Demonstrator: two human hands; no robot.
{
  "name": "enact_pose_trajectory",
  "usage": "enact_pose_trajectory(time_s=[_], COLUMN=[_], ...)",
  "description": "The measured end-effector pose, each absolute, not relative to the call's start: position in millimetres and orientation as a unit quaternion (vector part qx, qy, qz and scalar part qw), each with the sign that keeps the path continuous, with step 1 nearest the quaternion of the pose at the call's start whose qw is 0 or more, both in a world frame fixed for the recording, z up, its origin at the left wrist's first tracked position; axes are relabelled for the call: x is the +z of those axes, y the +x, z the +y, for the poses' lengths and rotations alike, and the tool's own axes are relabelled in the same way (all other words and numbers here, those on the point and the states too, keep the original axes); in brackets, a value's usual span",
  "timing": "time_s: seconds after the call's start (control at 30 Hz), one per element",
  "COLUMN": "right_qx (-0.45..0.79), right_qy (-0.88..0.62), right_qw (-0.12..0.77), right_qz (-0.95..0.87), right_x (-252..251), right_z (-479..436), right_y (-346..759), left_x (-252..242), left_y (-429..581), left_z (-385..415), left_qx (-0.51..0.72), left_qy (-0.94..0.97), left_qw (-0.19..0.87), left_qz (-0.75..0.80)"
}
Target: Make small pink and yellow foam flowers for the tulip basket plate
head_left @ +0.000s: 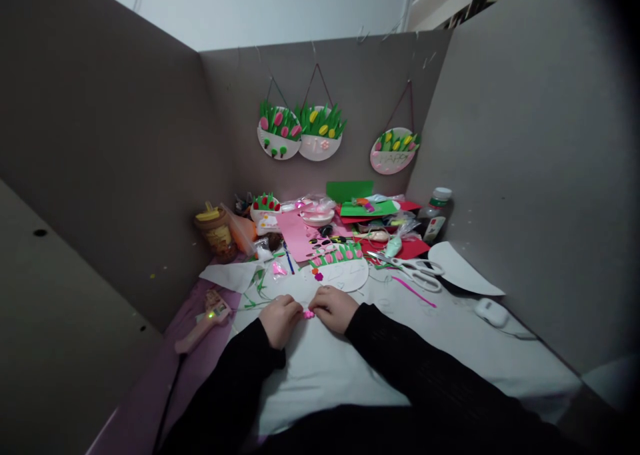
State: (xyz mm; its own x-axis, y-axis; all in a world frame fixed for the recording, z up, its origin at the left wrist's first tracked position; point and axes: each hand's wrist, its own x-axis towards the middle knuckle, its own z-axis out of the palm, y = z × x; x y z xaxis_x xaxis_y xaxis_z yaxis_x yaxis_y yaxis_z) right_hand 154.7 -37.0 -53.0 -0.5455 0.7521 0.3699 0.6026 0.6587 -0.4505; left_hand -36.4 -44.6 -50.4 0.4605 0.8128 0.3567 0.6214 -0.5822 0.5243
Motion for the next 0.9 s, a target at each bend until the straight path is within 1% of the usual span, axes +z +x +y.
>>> enact_pose_trajectory(time_s=[0.13, 0.2, 0.3, 0.4, 0.47, 0.53, 0.6, 0.67, 0.7, 0.73, 0.8, 0.9], right_qx=[0.141, 0.143, 0.147, 0.146, 0.147, 0.15, 0.154, 0.152, 0.148, 0.141, 0.122, 0.096], right_qy=[-0.394, -0.396, -0.4, -0.399, -0.398, -0.404, -0.41, -0.409, -0.404, -0.398, -0.381, -0.362], right_qw=[0.265, 0.265, 0.27, 0.282, 0.297, 0.322, 0.364, 0.414, 0.434, 0.451, 0.471, 0.482], right_qz=[-0.869, -0.868, -0.863, -0.86, -0.855, -0.843, -0.822, -0.799, -0.791, -0.786, -0.786, -0.792], right_x=[-53.5, -53.2, -52.4, -52.5, -53.2, -53.7, -52.4, -48.4, -45.4, -41.9, -34.8, -28.3], right_z=[-35.9, -35.9, -36.6, -37.1, -36.9, -36.3, -35.7, -35.3, -35.3, -35.3, -35.1, -33.2], right_y=[154.8, 154.5, 153.9, 153.7, 153.9, 154.0, 153.1, 150.4, 148.1, 145.3, 138.4, 127.8], left_x=[-50.7, -51.7, -54.0, -53.5, -48.3, -38.5, -25.8, -13.1, -7.7, -3.0, 3.5, 6.8], left_y=[-38.6, -38.8, -38.7, -39.5, -40.3, -40.1, -37.5, -32.1, -28.7, -25.1, -18.3, -11.5], left_z=[-46.7, -47.8, -49.5, -50.8, -50.8, -50.0, -48.0, -44.8, -42.8, -40.4, -35.1, -27.3], left_qx=[0.248, 0.237, 0.228, 0.261, 0.341, 0.438, 0.507, 0.528, 0.522, 0.519, 0.522, 0.521], left_qy=[0.872, 0.879, 0.886, 0.877, 0.836, 0.755, 0.624, 0.444, 0.358, 0.295, 0.222, 0.183], left_qw=[0.051, 0.015, 0.0, 0.034, 0.093, 0.202, 0.378, 0.582, 0.663, 0.715, 0.766, 0.797], left_qz=[0.418, 0.413, 0.403, 0.403, 0.419, 0.445, 0.459, 0.431, 0.4, 0.364, 0.304, 0.244])
